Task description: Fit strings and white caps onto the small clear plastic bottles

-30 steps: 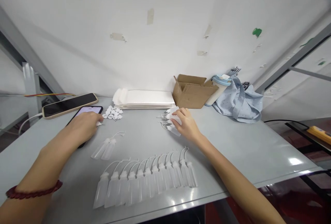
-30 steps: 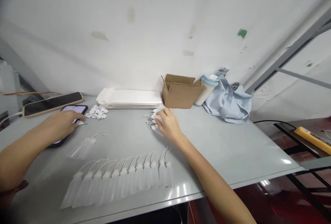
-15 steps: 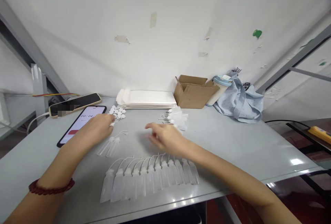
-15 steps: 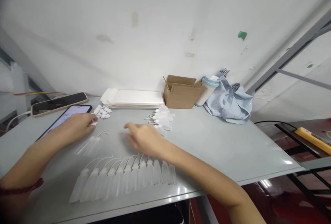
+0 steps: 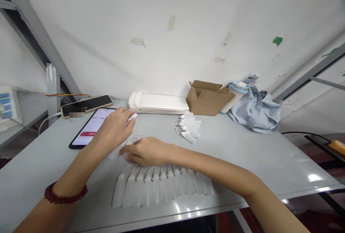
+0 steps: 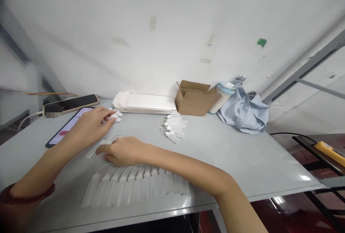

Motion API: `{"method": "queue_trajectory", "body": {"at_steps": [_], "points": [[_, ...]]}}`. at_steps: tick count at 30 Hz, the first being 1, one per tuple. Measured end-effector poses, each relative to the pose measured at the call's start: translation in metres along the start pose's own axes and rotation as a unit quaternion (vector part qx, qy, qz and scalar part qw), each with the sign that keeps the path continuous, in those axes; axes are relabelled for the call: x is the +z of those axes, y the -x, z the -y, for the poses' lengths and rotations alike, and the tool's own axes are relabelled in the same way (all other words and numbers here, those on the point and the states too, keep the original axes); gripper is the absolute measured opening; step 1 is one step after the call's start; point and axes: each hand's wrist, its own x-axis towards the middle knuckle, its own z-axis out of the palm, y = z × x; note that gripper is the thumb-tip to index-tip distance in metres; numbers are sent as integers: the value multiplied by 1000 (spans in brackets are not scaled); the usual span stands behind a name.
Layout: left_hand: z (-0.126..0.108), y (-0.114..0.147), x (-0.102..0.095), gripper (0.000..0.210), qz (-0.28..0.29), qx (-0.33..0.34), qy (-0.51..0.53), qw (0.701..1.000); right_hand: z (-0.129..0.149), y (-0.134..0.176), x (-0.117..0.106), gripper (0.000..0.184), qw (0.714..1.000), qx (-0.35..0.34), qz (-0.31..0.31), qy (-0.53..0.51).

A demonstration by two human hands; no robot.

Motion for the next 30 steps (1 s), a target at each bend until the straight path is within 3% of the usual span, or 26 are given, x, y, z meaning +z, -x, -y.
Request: {"method": "queue_trajectory", "body": {"at_steps": [4,8,12,16,21,23,26,30], "points": [[-1,0,0,38,-19,-1,58,998,-7,0,4,24,999,0,-4,-45],[-7,0,-4,32,2,-55,145,988,-13,9,2,22,998,6,-32,-49],[-13,1,-12,27,39,-106,265,958,-23,33,-6,18,990,26,-129,-53],[-18,3,-15,27,68,-144,395,905,-35,64,-10,13,966,54,-231,-101],[-31,10,0,28,227,-164,559,781,-47,96,-7,14,914,111,-329,-208],[-39,14,8,27,261,-165,582,752,-49,104,-5,18,885,133,-347,-281],[-51,19,17,27,250,-173,602,738,-48,111,-5,27,838,134,-324,-419],[-61,24,18,30,225,-171,600,748,-43,114,-9,34,792,105,-266,-538]]}}
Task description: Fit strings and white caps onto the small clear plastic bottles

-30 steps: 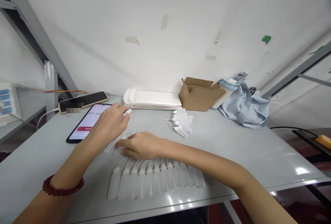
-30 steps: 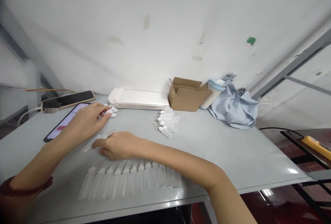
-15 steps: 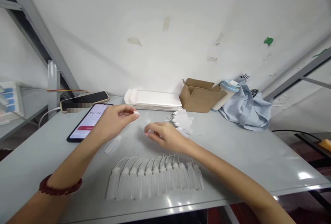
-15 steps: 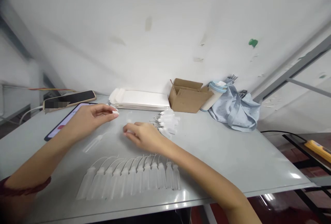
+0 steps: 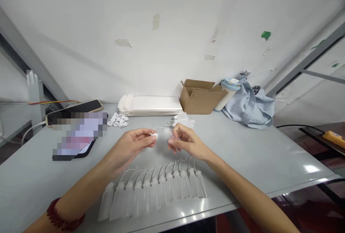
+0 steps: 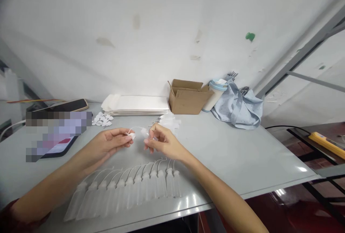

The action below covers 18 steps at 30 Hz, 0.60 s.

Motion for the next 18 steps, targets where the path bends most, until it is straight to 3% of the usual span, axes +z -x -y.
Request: {"method": "queue_trajectory", "body": {"at_steps": [5,13,18], "points": [[-3,5,2,32,-9,19,-51,999,-2,2,1,30,998,9,65,-21],[-10,10,8,28,28,58,-229,971,2,5,-2,26,991,25,131,30],[-5,12,11,27,30,54,-222,973,3,5,-4,26,992,53,112,-6]]}}
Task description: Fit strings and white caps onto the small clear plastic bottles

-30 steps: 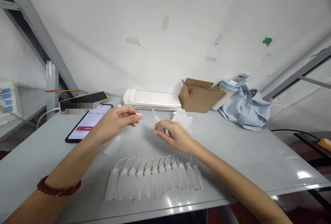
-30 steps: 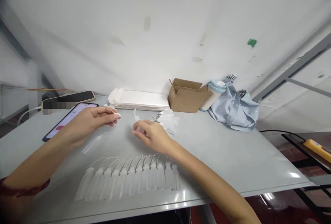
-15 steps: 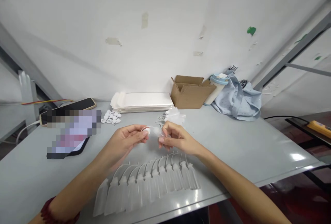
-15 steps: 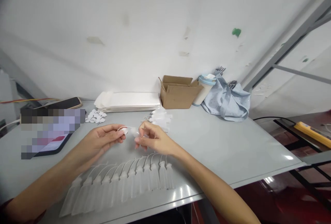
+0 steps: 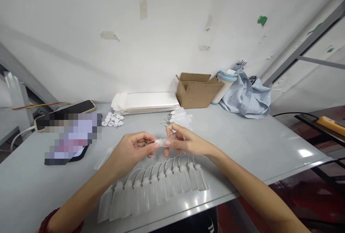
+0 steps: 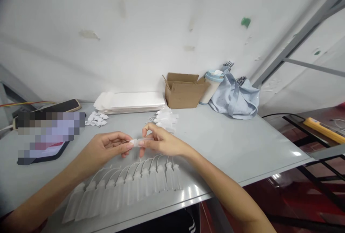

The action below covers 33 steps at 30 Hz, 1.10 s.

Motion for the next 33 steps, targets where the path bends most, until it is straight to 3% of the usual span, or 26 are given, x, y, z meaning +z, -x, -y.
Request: {"method": "queue_trajectory", "body": {"at_steps": [8,13,17,23,33], "points": [[-2,4,6,16,-81,139,-36,986,-4,-3,1,25,997,20,5,-78],[-2,3,4,24,-68,58,-10,996,-4,-2,3,24,996,0,6,-85],[0,0,3,33,1,17,-11,1000,-4,-2,4,24,996,1,4,-85],[-2,4,4,24,-22,77,-44,996,-5,-3,5,27,994,20,-5,-108],[-2,1,4,35,32,21,-2,999,-3,-2,7,28,994,24,-8,-106]]}}
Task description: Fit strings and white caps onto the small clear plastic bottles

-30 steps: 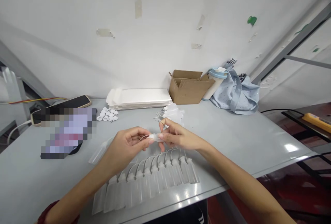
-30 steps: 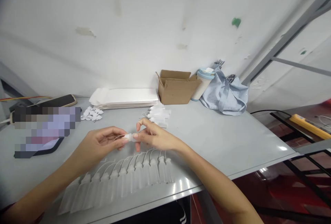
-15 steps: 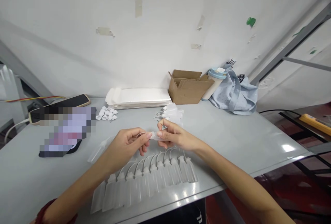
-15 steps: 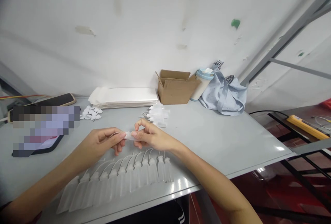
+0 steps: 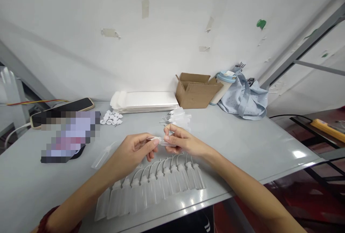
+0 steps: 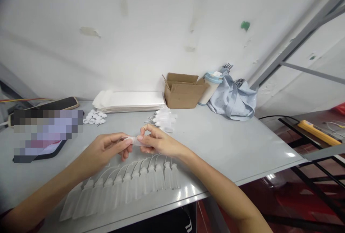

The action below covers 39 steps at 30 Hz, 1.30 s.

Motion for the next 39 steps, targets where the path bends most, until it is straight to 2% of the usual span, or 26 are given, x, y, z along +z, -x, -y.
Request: {"method": "queue_trajectory", "body": {"at_steps": [3,9,12,14,17,19,21,24,26,29,32,36,38,39], "points": [[0,2,0,30,2,21,-7,1000,0,0,1,27,1000,8,7,-4],[0,6,2,25,-36,78,-86,993,-3,-1,0,28,998,22,15,-51],[0,5,1,26,-45,74,-80,993,-2,-1,1,27,1000,-3,-9,23],[0,3,0,26,-65,63,-68,994,-1,0,2,27,991,-41,-55,111],[1,1,-2,26,-83,53,-52,994,0,0,4,31,956,-96,-138,238],[3,0,-2,24,-88,78,-61,991,1,0,6,26,939,-119,-163,280],[6,1,-2,21,-95,128,-92,983,0,0,7,26,938,-126,-164,279],[10,2,-1,18,-112,211,-160,958,-4,-1,6,33,960,-106,-145,214],[11,3,-1,18,-114,239,-187,946,-7,-2,6,38,976,-88,-133,150],[10,2,0,19,-98,195,-173,960,-9,-3,6,39,979,-88,-138,124],[8,1,0,24,-69,113,-129,983,-8,-3,9,34,959,-110,-161,204],[5,0,0,27,-49,58,-60,995,-9,-2,10,33,935,-117,-175,285],[5,0,-1,28,-58,38,-33,997,-12,-3,8,30,905,-144,-191,353],[5,0,-2,30,-62,27,-24,997,-14,-4,7,30,880,-169,-198,397]]}}
